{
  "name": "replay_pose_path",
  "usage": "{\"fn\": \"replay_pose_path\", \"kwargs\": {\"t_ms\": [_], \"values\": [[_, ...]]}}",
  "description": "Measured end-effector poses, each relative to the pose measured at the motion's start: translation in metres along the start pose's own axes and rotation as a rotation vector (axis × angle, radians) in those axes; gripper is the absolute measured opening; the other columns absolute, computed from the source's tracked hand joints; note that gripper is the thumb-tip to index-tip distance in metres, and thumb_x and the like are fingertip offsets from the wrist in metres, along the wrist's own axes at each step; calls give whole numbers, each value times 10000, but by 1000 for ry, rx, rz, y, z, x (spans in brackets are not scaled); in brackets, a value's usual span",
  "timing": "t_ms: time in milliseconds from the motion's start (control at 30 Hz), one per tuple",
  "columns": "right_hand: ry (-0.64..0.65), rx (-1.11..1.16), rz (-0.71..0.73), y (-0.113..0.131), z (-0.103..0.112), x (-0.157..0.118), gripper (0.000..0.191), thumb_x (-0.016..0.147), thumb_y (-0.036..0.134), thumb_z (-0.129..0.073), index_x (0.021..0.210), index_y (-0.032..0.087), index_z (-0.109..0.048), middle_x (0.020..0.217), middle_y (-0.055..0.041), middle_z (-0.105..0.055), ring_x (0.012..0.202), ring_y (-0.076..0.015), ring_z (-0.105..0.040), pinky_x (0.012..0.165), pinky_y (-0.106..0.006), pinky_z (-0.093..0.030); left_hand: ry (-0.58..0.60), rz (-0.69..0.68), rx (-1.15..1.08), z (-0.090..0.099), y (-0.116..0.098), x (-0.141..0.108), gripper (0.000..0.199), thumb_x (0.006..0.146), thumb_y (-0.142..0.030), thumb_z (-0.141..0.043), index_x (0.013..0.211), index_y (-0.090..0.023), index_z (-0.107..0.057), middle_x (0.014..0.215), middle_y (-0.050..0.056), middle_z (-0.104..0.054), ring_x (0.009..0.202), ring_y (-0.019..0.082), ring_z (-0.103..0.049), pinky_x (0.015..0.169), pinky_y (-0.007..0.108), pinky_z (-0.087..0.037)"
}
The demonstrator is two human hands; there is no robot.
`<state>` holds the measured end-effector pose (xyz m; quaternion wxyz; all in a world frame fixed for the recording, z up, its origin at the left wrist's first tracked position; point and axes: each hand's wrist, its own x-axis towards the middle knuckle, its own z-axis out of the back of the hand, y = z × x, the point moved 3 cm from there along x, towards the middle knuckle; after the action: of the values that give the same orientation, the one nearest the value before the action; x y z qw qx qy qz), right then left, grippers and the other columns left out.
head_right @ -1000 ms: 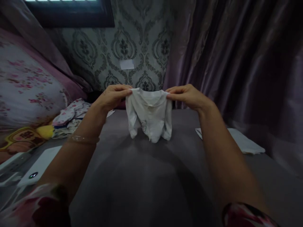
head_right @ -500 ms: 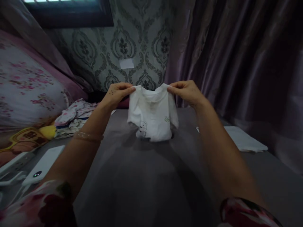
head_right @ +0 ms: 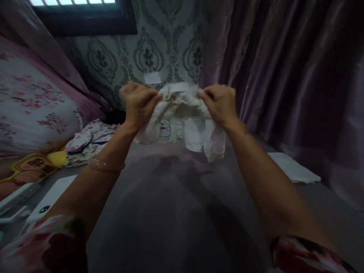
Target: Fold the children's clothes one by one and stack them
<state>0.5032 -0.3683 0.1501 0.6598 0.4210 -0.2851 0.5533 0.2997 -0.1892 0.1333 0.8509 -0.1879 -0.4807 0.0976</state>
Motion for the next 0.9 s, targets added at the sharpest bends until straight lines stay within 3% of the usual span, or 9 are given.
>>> {"fn": "replay_pose_path", "kwargs": {"t_ms": [67,100,167,233,400,500,533,667,900], "values": [[208,-68,18,0,-9,-3,305,856,511,-598,789,241,-724,762,-19,-709,809,-227,-642,793,-382,-448,-18,-4,69,-2,3,-1,257,841,-474,-600,864,-229,-673,810,39,-666,1079,275,-529,920,423,-310],[204,-93,14,-1,-10,-6,301,862,501,-594,802,239,-729,775,-22,-712,812,-226,-642,796,-380,-442,-66,-5,92,-3,5,-2,250,839,-473,-598,859,-235,-674,820,40,-671,1086,279,-526,925,423,-307],[38,-118,3,-2,-7,-10,268,883,454,-580,856,237,-735,860,-37,-722,867,-233,-638,838,-388,-423,-183,14,103,-2,11,-6,241,853,-467,-577,880,-250,-678,868,43,-683,1105,277,-518,928,416,-310],[12,-99,8,-1,-7,-13,228,873,420,-603,854,236,-735,857,-39,-720,870,-234,-636,848,-388,-415,-223,34,88,-2,14,-7,230,848,-454,-589,887,-249,-684,881,43,-690,1088,272,-528,925,407,-320],[-50,-118,-32,3,-6,-9,224,884,410,-594,859,236,-732,885,-54,-723,887,-236,-621,868,-391,-406,-114,114,-39,-7,14,0,245,822,-431,-614,904,-222,-712,830,34,-699,1012,250,-571,854,353,-382],[157,-46,-32,2,-14,-7,212,858,425,-632,794,244,-721,781,-31,-714,818,-229,-630,810,-380,-433,-48,164,-80,-14,16,3,251,766,-408,-667,870,-186,-720,787,28,-697,951,232,-595,796,303,-412],[149,-9,-48,0,-14,-7,212,854,431,-638,787,247,-718,774,-27,-713,804,-226,-632,793,-374,-440,-71,177,-86,-15,18,3,248,762,-402,-667,858,-179,-719,786,28,-697,930,223,-600,780,290,-418],[-112,99,-135,-14,-7,-10,218,850,441,-635,833,241,-720,845,-41,-730,783,-211,-636,740,-348,-455,-192,206,-132,-15,32,2,255,801,-403,-603,850,-178,-711,807,24,-700,860,193,-606,721,263,-437],[-63,128,-145,-27,-11,-9,276,825,501,-627,829,241,-717,789,-31,-717,752,-219,-648,676,-343,-463,-153,206,-147,-27,38,0,215,791,-357,-579,812,-176,-694,775,15,-676,790,163,-586,670,238,-429]]}}
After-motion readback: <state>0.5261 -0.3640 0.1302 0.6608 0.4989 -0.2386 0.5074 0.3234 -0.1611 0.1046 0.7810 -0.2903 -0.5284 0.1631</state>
